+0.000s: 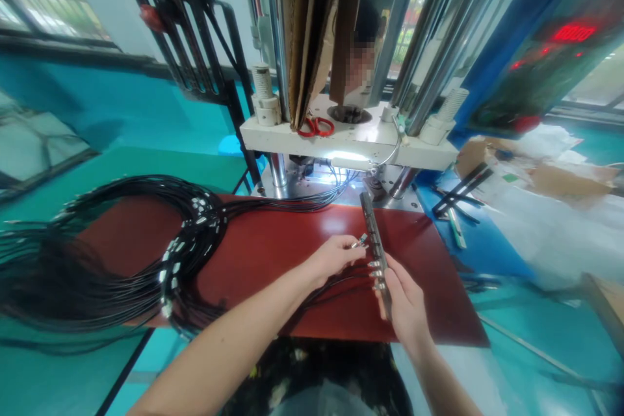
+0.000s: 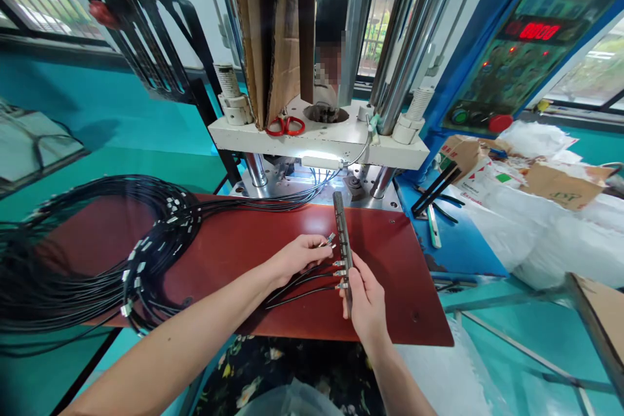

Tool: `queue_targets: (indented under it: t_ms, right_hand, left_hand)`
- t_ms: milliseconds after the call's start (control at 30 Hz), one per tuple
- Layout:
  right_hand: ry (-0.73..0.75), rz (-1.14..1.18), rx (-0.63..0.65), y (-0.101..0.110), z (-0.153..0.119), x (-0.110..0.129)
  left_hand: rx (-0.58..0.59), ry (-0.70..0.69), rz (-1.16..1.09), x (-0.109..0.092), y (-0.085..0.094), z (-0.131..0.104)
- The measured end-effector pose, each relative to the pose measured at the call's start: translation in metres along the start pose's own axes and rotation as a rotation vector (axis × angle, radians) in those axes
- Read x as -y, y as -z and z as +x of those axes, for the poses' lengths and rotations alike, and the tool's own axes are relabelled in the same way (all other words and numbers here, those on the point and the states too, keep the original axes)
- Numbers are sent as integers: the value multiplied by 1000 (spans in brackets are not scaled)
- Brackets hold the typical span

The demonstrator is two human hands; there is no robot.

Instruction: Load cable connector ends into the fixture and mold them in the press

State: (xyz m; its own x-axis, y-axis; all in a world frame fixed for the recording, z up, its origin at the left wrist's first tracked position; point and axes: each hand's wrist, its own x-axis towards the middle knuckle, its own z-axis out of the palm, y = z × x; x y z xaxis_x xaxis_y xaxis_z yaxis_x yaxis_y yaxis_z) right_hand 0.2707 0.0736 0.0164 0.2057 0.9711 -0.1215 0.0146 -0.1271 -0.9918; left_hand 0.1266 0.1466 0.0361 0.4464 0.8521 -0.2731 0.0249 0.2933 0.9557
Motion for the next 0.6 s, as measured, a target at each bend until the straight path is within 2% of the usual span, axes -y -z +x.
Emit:
queue_targets:
  t_ms: [100,300,600]
  right_hand:
    - [5,-32,16,1,0,1]
    - [6,-108,75,2,2,3]
    - [43,-224,106,0,3,2]
  left_hand:
    - [-46,-30,54,2,-3,3]
    - [-49,-22,60,-1,-3,3]
    - [-74,-108,94,2,-3,0]
